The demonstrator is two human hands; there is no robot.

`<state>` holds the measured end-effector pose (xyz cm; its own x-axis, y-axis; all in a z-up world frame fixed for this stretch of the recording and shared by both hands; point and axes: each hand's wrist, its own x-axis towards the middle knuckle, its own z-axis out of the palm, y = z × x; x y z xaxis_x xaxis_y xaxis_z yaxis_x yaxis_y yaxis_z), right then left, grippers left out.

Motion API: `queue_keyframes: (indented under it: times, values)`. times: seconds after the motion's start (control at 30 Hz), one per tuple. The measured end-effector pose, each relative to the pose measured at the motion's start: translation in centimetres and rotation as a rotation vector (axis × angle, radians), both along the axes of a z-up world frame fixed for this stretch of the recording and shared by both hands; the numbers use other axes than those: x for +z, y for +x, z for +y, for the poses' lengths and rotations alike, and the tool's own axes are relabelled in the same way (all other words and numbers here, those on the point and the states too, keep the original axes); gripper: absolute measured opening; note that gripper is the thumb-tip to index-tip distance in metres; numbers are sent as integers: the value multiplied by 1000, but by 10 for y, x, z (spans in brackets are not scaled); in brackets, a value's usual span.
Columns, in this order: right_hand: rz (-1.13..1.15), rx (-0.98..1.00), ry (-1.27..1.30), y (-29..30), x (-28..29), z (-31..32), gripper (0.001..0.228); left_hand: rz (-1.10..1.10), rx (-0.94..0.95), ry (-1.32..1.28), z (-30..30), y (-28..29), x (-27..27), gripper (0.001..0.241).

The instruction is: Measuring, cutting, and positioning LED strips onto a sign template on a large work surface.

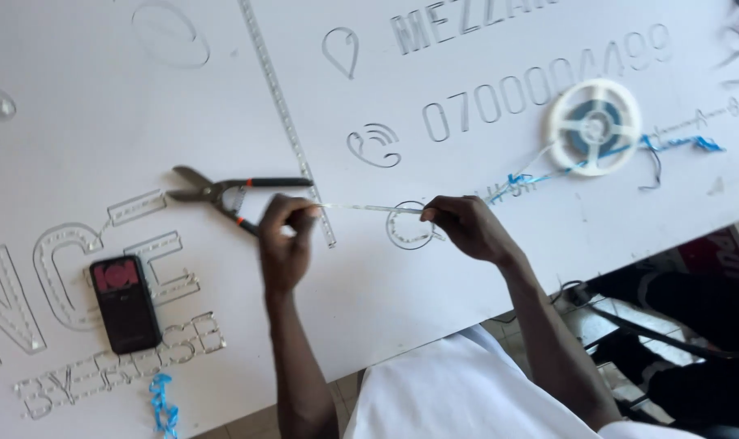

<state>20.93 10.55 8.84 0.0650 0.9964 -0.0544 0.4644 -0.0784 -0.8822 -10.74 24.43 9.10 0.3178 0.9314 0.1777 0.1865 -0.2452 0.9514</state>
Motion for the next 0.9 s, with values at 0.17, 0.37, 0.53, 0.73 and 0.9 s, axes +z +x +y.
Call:
queue_keyframes:
  times: [0.17, 0.37, 0.53, 0.73, 0.9]
  values:
    - [-43, -21, 58, 68, -20, -24, 19, 40, 340, 180, 23, -48, -7, 6]
    - [-90, -67, 29, 107, -57, -48, 19, -90, 556, 139, -5, -10, -33, 8]
    - [-64, -113, 3, 113, -91, -56, 30, -124, 375, -35, -67, 68, -20, 8]
    - [-22, -182, 7, 115, -77, -48, 30, -30, 139, -140, -92, 83, -12, 14]
    - [-191, -414, -2, 96, -104, -48, 38, 28, 16, -218, -98, 72, -13, 16]
